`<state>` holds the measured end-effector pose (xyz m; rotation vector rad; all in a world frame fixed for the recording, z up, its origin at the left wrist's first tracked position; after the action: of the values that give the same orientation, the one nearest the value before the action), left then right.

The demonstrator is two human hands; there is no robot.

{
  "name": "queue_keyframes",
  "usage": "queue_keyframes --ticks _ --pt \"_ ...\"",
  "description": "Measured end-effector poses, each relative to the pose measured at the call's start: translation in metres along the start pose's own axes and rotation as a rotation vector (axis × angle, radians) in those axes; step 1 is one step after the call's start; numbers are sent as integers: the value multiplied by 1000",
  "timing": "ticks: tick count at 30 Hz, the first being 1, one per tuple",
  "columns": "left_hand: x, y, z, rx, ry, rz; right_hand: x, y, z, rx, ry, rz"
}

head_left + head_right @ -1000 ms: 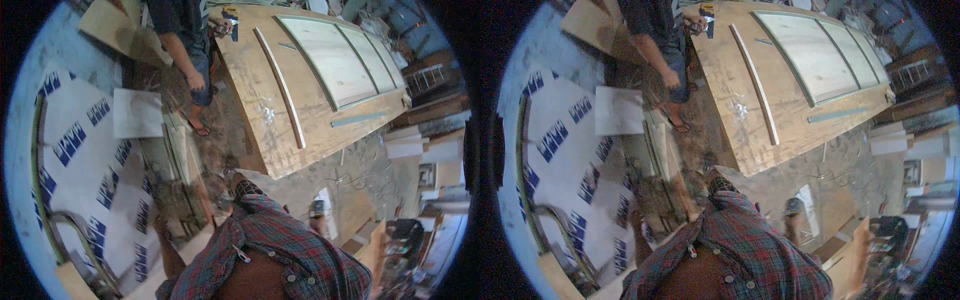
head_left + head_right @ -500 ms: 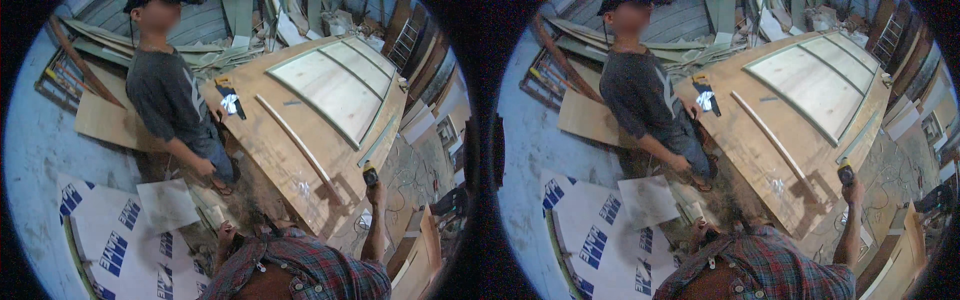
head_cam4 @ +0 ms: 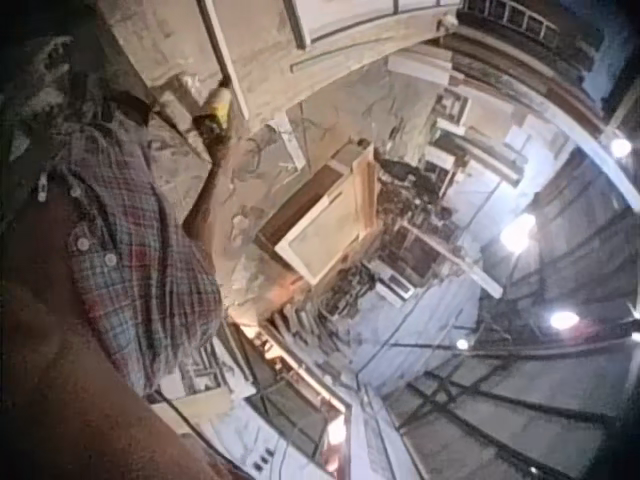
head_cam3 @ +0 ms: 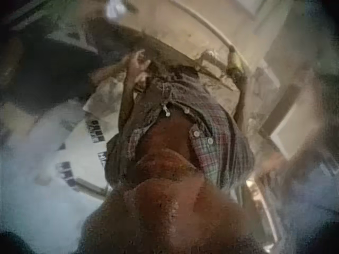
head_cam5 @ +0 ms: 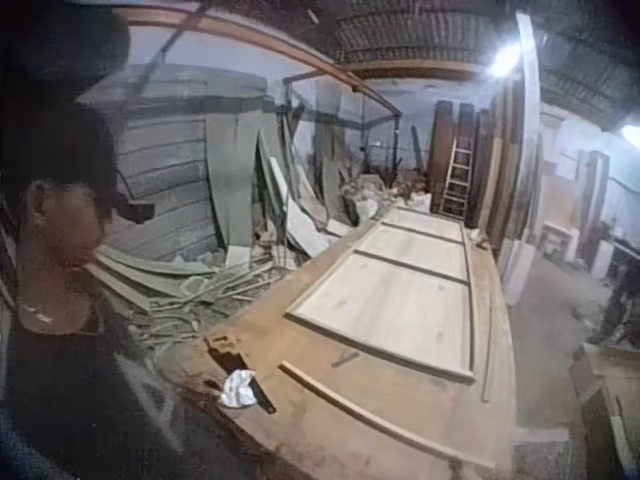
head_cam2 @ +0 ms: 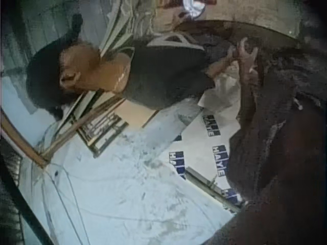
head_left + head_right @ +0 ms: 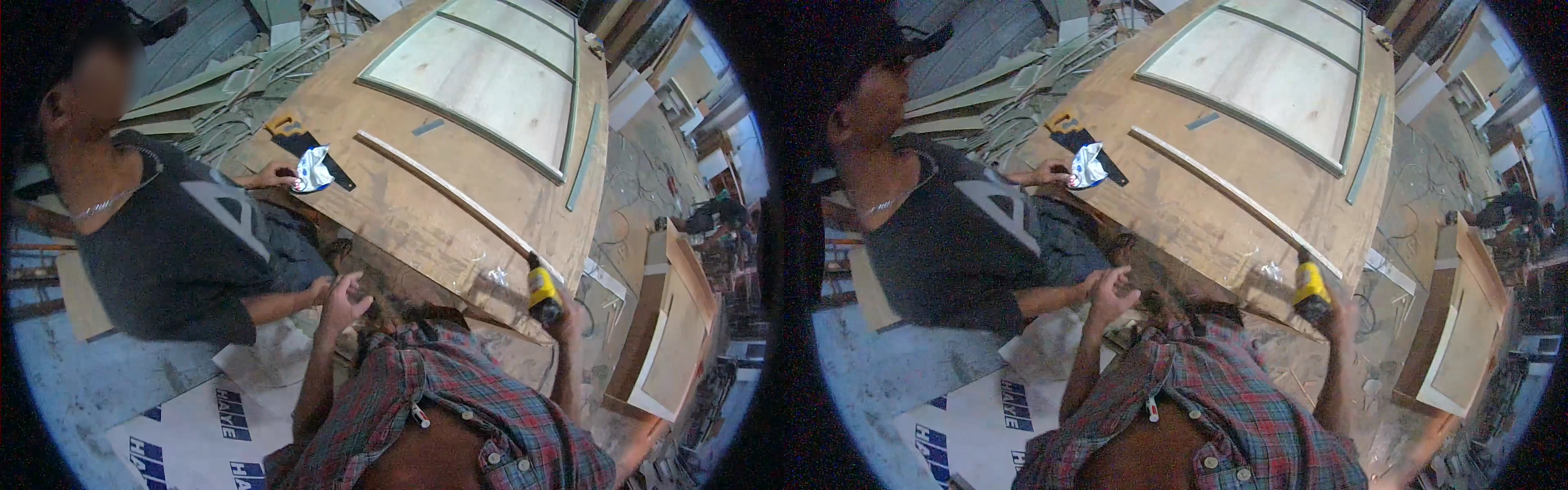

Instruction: The person aligns wooden strips along the border of a wooden frame by hand and secures them into place using a pneumatic nail gun.

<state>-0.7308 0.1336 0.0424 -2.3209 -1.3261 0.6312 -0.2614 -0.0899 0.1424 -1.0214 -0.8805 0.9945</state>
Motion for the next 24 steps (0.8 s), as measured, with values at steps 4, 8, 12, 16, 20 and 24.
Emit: queue_keyframes --ticks 4,8,12,16,20,24 --pt "90 5 -61 224 335 78 -47 36 14 -1 253 145" --pt "171 21 -113 359 439 161 -59 54 67 100 295 166" --pt "240 77 -159 538 740 170 -106 117 37 104 525 232" --pt "293 129 -168 776 761 431 -45 86 97 182 547 130" --pt "311 147 -154 898 832 564 -24 111 92 221 650 226" --pt "327 129 -143 884 876 545 -2 111 83 213 634 275"
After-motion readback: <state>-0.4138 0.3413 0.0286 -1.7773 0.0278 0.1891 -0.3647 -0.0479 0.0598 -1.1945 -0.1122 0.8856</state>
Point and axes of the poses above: each hand's wrist, its own x-axis towards the middle knuckle, its own y-axis out of the palm, z = x × y, the point moved 8 cm from there along x, towards the middle knuckle, and after that the axes turned 5 degrees about z, right-handed, at the moved point
